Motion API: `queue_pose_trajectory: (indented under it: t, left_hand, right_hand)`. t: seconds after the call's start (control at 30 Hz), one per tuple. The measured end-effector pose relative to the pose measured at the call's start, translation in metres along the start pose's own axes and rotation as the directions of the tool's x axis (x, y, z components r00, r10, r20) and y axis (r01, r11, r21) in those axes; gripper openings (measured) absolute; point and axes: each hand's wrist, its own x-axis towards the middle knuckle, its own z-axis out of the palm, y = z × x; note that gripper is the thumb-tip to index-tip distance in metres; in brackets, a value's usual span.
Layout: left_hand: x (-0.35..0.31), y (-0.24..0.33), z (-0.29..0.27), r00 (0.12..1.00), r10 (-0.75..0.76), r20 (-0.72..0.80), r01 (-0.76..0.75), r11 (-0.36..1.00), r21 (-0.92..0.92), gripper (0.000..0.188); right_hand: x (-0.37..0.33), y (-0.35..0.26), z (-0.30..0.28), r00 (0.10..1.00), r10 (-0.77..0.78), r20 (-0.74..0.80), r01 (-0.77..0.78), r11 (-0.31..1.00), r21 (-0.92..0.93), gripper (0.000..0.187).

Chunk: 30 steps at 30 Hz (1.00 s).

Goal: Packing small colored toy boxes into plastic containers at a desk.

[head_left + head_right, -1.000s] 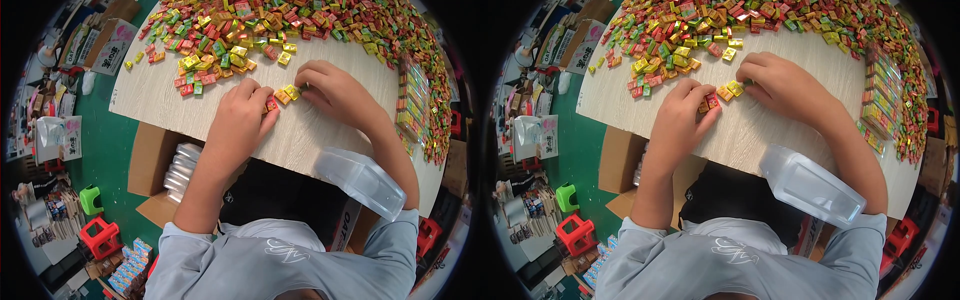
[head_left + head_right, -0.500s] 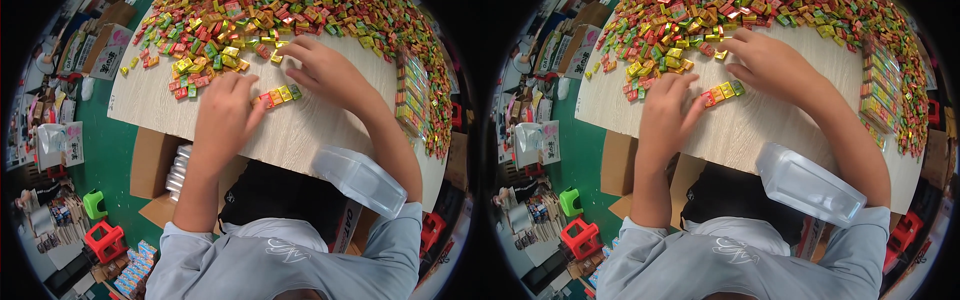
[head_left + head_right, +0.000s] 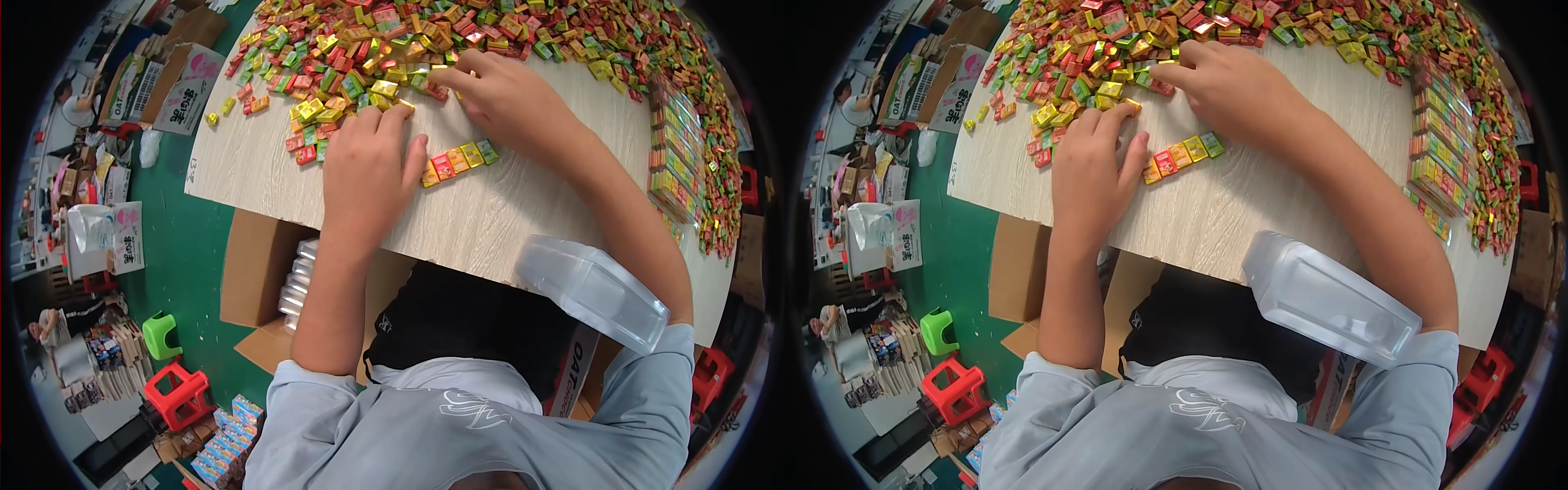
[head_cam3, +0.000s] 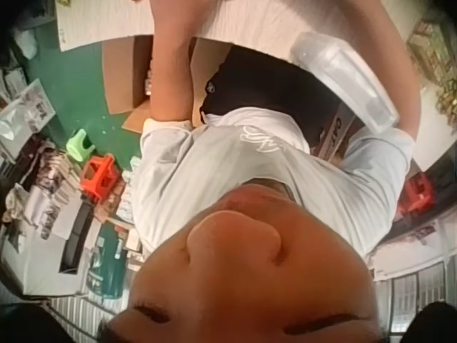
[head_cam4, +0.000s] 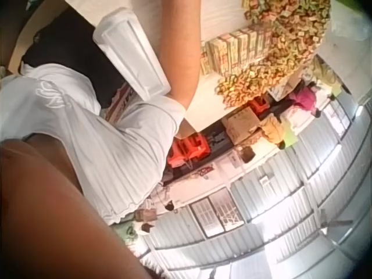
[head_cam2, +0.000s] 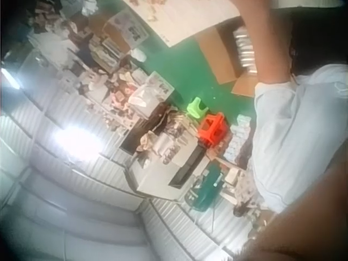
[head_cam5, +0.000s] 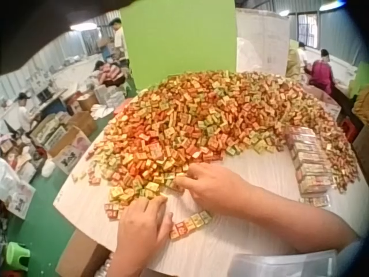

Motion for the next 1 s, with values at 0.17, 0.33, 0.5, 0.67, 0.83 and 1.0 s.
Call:
queue_pose_trajectory:
  t: [0.17,0.33,0.5,0.67,0.83,1.0]
  left_hand:
    - [-0.001,-0.003,0.005,0.998,0.043,-0.047,-0.043,0.999,-0.005,0.036]
    - [-0.001,-0.004,0.004,0.998,0.040,-0.050,-0.040,0.999,0.008,0.036]
    - [-0.003,-0.005,0.001,0.996,0.055,-0.069,-0.057,0.998,-0.030,0.034]
    - [-0.017,-0.001,-0.007,0.998,0.061,0.000,-0.060,0.981,-0.182,0.035]
    - [-0.028,0.007,-0.017,0.991,0.115,0.064,-0.101,0.977,-0.188,0.041]
    - [-0.023,0.017,-0.019,0.985,0.133,0.114,-0.103,0.966,-0.238,0.041]
  right_hand:
    - [0.002,0.006,-0.007,0.991,-0.079,0.112,0.077,0.997,0.024,0.026]
    - [-0.015,0.009,-0.028,0.985,-0.065,0.157,0.063,0.998,0.019,0.029]
    - [-0.026,0.004,-0.044,0.968,0.091,0.236,-0.113,0.990,0.081,0.036]
    - [-0.023,0.010,-0.036,0.966,-0.003,0.257,-0.044,0.983,0.177,0.032]
    - [-0.031,0.012,-0.041,0.956,-0.004,0.292,-0.060,0.976,0.209,0.027]
    - [-0.047,-0.007,-0.064,0.880,0.170,0.443,-0.303,0.920,0.249,0.028]
